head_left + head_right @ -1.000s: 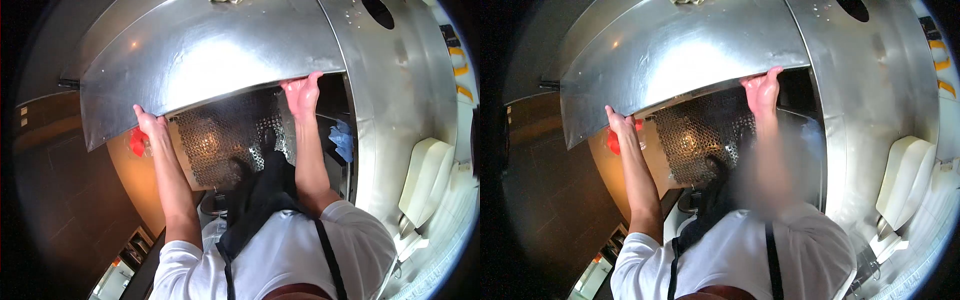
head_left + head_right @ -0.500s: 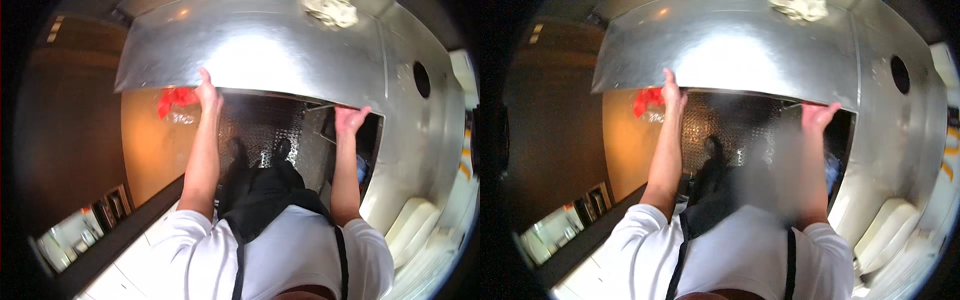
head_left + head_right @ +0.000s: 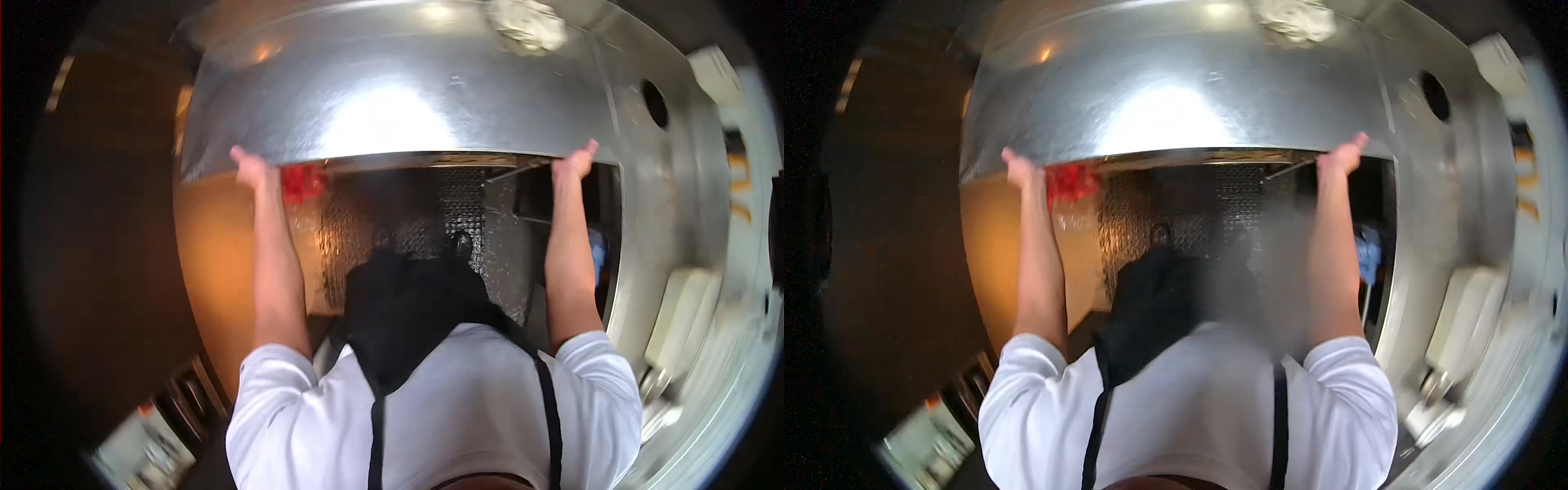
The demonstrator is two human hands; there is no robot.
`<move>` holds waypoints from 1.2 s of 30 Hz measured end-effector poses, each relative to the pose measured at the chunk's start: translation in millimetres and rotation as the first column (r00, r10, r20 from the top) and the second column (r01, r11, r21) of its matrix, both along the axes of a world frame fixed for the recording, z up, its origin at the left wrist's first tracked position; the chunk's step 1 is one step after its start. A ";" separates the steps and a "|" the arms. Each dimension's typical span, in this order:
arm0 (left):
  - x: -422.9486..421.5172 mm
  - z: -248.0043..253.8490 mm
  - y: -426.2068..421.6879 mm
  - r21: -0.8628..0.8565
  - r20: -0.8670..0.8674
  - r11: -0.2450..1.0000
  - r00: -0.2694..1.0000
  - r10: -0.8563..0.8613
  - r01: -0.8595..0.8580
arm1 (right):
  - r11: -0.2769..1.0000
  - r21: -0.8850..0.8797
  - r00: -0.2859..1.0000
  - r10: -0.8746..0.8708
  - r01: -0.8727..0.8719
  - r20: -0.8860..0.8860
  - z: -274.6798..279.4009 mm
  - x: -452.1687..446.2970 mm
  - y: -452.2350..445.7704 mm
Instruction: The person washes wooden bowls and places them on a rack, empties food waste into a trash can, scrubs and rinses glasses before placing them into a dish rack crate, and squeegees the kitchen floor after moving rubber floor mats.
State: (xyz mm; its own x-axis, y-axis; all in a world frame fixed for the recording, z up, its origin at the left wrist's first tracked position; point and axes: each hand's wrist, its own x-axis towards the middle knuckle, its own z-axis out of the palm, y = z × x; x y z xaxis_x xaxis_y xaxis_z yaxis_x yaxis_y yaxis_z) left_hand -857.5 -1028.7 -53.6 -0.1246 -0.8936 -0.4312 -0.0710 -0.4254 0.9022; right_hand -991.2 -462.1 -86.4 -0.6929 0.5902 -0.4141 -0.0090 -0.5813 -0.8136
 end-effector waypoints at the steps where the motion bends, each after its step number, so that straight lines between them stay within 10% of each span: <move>1: 2.4 -30.7 -19.9 -0.036 -0.220 0.996 0.972 -0.088 0.082 | 0.994 -0.019 0.994 0.110 -0.109 0.012 -4.2 9.0 5.8; 4: 26.5 -35.1 -0.8 -0.159 -0.556 0.967 0.791 -0.255 0.200 | 0.986 -0.157 0.958 0.098 -0.057 0.269 13.4 77.9 10.1; 7: 74.2 -77.8 39.1 -0.078 -0.160 0.933 0.919 -0.359 0.351 | 0.998 0.009 0.958 0.050 -0.055 0.282 -20.0 217.5 22.5; 9: 104.5 -167.0 31.7 0.165 -0.147 0.679 0.699 -0.700 0.715 | 1.000 0.019 0.912 -0.022 0.016 0.409 -66.2 339.1 20.5; 11: 128.5 -227.1 40.0 0.433 0.063 0.111 0.093 -0.994 0.895 | 0.975 -0.102 0.846 -0.116 0.197 0.520 -96.4 466.7 12.0; 13: 148.6 -259.2 43.0 0.681 0.265 -0.378 -0.693 -0.670 0.627 | 0.900 -0.094 0.708 -0.267 0.426 0.653 -114.6 603.8 -20.5; 16: 125.6 -310.2 72.3 0.971 0.237 0.221 -0.265 -0.935 0.090 | 0.859 0.152 0.538 -0.433 0.488 0.723 -121.3 761.7 -51.6; 18: 117.2 -277.4 105.5 0.813 0.191 -0.104 -0.432 -0.882 0.572 | 0.821 0.355 0.295 -0.510 0.447 0.808 -171.4 871.3 -51.8; 20: 107.7 -216.6 163.9 0.385 0.228 -0.472 -0.578 -0.783 0.793 | 0.565 0.261 0.229 -0.652 0.783 0.722 -109.0 876.1 -58.0; 25: 93.2 -152.1 249.3 0.266 0.445 -0.582 -0.634 -0.633 0.768 | 0.195 0.314 0.064 -0.922 0.929 0.383 -68.7 885.8 -7.2; 36: 191.4 -94.7 215.6 0.493 0.574 -0.504 -0.700 -0.425 0.710 | 0.146 0.820 0.060 -0.989 0.553 0.136 43.5 1016.4 334.5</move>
